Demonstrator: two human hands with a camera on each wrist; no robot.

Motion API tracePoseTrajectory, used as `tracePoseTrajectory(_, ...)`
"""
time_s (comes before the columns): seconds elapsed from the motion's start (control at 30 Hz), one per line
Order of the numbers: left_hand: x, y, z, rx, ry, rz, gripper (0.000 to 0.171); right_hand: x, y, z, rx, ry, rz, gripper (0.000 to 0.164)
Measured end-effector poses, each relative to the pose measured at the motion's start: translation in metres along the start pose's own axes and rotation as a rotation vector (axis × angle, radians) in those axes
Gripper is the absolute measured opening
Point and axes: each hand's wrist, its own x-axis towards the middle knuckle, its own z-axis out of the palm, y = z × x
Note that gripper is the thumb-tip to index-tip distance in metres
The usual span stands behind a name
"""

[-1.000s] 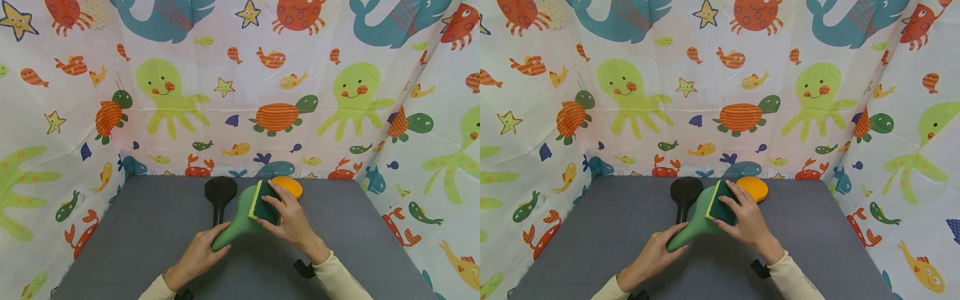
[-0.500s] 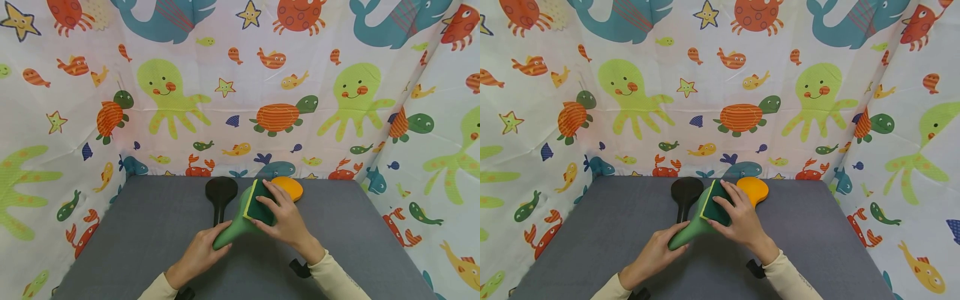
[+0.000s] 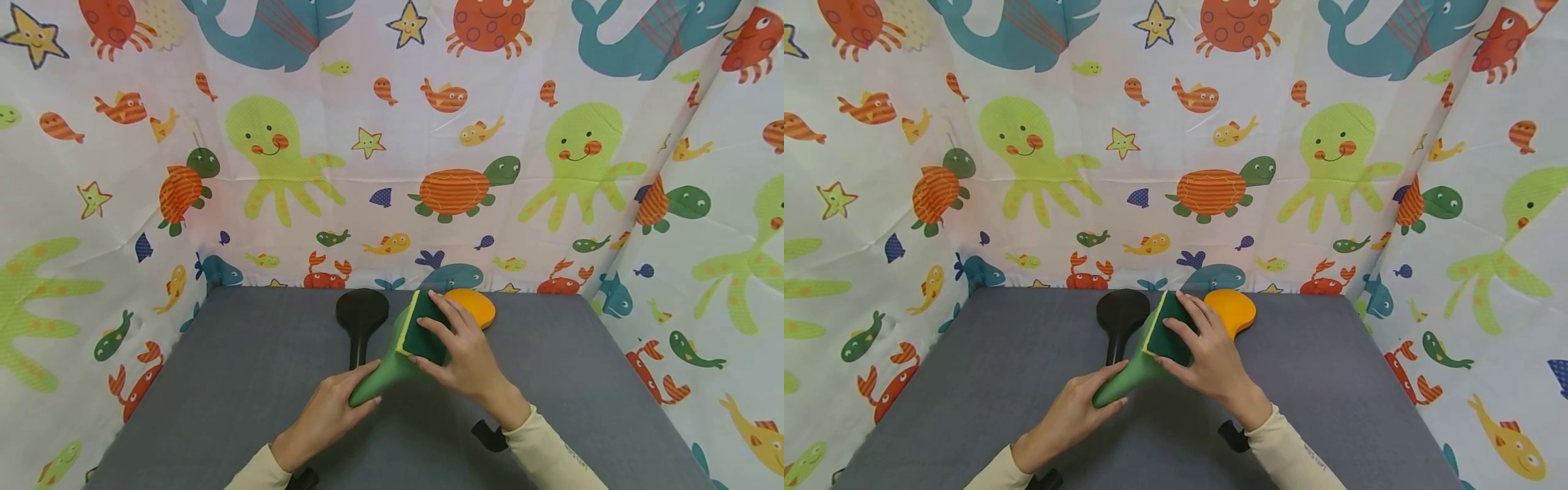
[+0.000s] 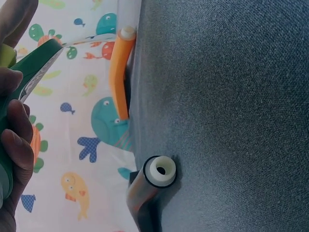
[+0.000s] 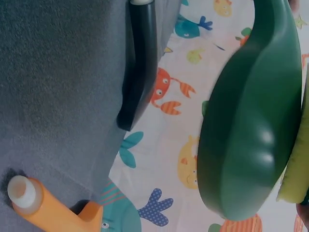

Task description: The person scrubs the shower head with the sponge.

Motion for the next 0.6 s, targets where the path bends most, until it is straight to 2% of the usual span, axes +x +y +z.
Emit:
tracePoseTrajectory(0.27, -0.002, 0.001, 0.002, 0.044, 0.009, 0.034, 0.062, 0.002, 0.003, -0.002, -0.014, 0.014, 0.049, 0.056)
tracePoseTrajectory(0.4, -0.001, 0.001, 0.003, 0.058, 0.026, 0.051, 0.062, 0.002, 0.000, 0.000, -0.029, 0.019, 0.029, 0.056)
tracePoseTrajectory(0.6, 0.002, 0.004, 0.003, 0.044, 0.043, 0.043, 0.061, 0.003, -0.008, 0.003, -0.058, 0.029, -0.035, 0.056)
